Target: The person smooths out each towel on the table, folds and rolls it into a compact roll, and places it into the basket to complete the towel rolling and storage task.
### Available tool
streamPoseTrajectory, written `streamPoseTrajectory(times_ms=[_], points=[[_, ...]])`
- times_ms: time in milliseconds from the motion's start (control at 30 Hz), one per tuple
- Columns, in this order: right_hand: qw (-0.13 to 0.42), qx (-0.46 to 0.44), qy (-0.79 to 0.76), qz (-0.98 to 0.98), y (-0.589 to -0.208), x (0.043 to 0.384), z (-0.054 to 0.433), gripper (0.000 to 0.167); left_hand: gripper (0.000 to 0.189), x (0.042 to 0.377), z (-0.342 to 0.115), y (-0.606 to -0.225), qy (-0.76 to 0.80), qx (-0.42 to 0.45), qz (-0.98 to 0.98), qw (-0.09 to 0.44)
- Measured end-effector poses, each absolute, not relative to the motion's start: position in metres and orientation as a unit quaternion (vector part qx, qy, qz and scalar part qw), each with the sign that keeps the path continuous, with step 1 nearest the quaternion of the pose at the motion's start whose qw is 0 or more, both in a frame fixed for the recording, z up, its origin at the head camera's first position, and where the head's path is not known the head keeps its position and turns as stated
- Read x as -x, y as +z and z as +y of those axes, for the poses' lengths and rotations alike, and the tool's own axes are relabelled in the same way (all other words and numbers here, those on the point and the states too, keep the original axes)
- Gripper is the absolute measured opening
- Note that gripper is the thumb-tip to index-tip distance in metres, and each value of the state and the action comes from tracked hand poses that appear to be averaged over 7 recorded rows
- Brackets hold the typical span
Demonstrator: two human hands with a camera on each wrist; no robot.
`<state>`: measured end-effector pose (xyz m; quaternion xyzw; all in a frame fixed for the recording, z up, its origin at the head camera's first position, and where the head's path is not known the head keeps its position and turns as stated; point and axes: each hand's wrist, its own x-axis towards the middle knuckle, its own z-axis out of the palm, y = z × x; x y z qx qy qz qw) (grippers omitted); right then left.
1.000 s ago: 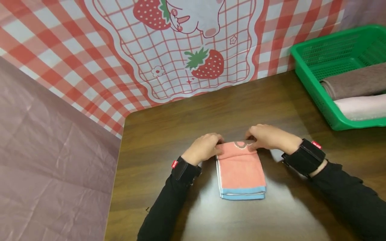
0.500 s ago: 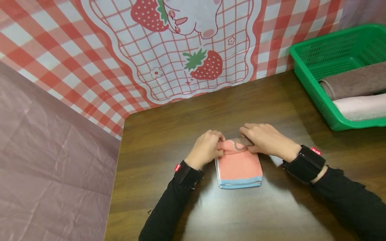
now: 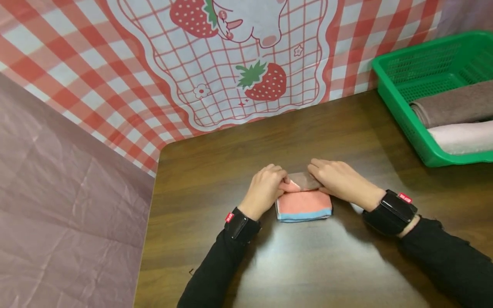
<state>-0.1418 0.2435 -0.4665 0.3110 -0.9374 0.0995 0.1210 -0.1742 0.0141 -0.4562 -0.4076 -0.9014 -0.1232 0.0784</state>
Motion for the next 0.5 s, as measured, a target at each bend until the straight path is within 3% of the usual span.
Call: streamPoseTrajectory(times_ms=[267, 433, 500], points=[[0.050, -0.364, 0.126, -0.922, -0.450, 0.121, 0.250, 0.010, 0.009, 0.154, -0.003, -0.443, -0.137, 0.419, -0.897, 0.020], [-0.012, -0.347, 0.213, -0.913, -0.447, 0.133, 0.251, 0.022, 0.004, 0.169, -0.006, -0.448, -0.242, 0.391, -0.887, -0.038], [-0.053, -0.337, 0.256, -0.905, -0.446, 0.140, 0.250, 0.015, 0.007, 0.177, -0.005, -0.450, -0.270, 0.372, -0.886, -0.065]])
